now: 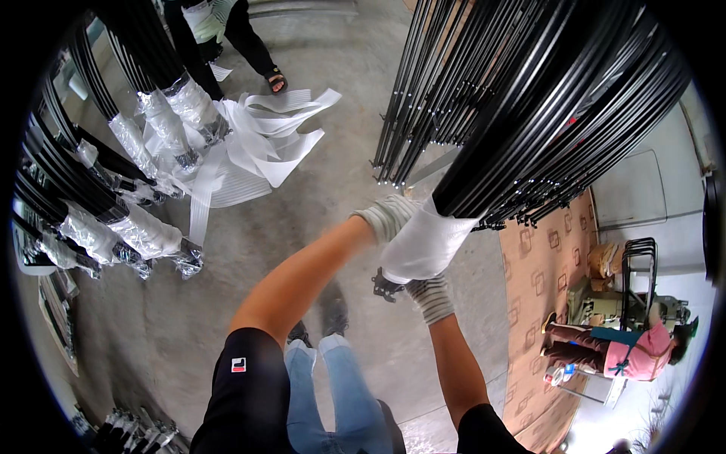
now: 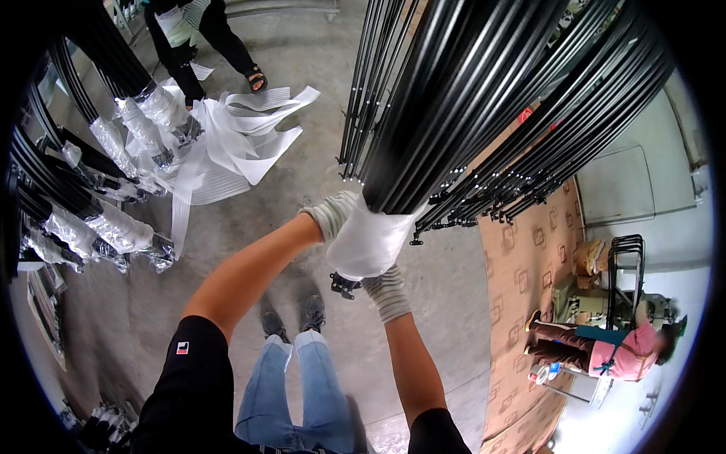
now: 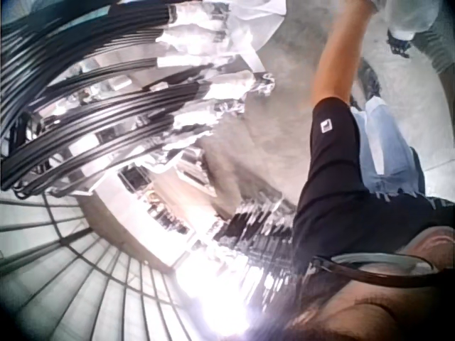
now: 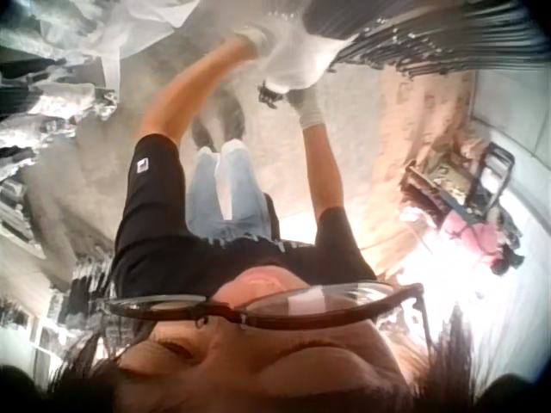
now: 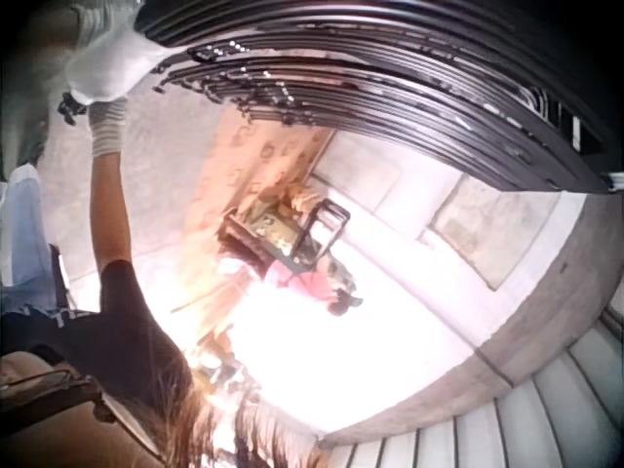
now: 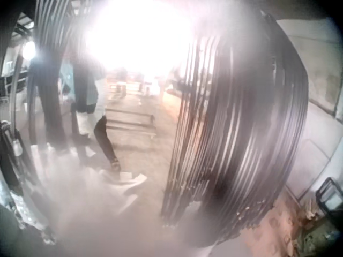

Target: The person wraps the ends of bundles of black metal rods with foam padding and plastic film while they are suspended on a rack.

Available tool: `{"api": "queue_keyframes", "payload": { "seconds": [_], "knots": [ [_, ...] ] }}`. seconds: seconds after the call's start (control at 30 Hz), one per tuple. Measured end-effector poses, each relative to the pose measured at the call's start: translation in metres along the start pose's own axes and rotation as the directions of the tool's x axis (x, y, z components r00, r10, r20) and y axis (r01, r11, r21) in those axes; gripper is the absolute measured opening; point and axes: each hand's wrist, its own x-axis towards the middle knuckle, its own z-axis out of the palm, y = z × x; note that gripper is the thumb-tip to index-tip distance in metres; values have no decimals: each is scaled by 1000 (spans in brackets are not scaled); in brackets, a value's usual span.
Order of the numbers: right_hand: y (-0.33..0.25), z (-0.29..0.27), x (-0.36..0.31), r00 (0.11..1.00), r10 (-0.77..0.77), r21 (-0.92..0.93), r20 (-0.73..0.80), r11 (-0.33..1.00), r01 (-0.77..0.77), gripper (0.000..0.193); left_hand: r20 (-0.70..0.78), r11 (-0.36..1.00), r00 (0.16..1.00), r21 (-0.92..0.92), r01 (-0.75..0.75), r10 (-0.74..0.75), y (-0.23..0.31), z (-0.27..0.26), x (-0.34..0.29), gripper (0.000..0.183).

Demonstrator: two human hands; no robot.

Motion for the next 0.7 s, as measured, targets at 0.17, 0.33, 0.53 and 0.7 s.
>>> {"api": "queue_keyframes", "payload": {
  "seconds": [0.17, 0.33, 0.53, 0.7],
  "knots": [
    [-1, -1, 13, 978, 92, 182, 187, 975, -127, 38, 178, 996, 983, -62, 59, -47, 38, -26, 3, 24],
    [11, 0, 3, 984, -146, 197, 101, 973, 124, 37, 316, 998, 948, -10, 54, -49, 52, -40, 6, 25],
    [30, -25, -55, 876, -468, -179, -114, 877, 446, 35, -122, 818, 841, -341, 463, -527, 51, -57, -68, 34],
    [55, -16, -97, 692, -719, -742, -59, 496, 452, 21, 233, 23, 794, -955, 296, -561, 103, -32, -103, 64]
  ]
}}
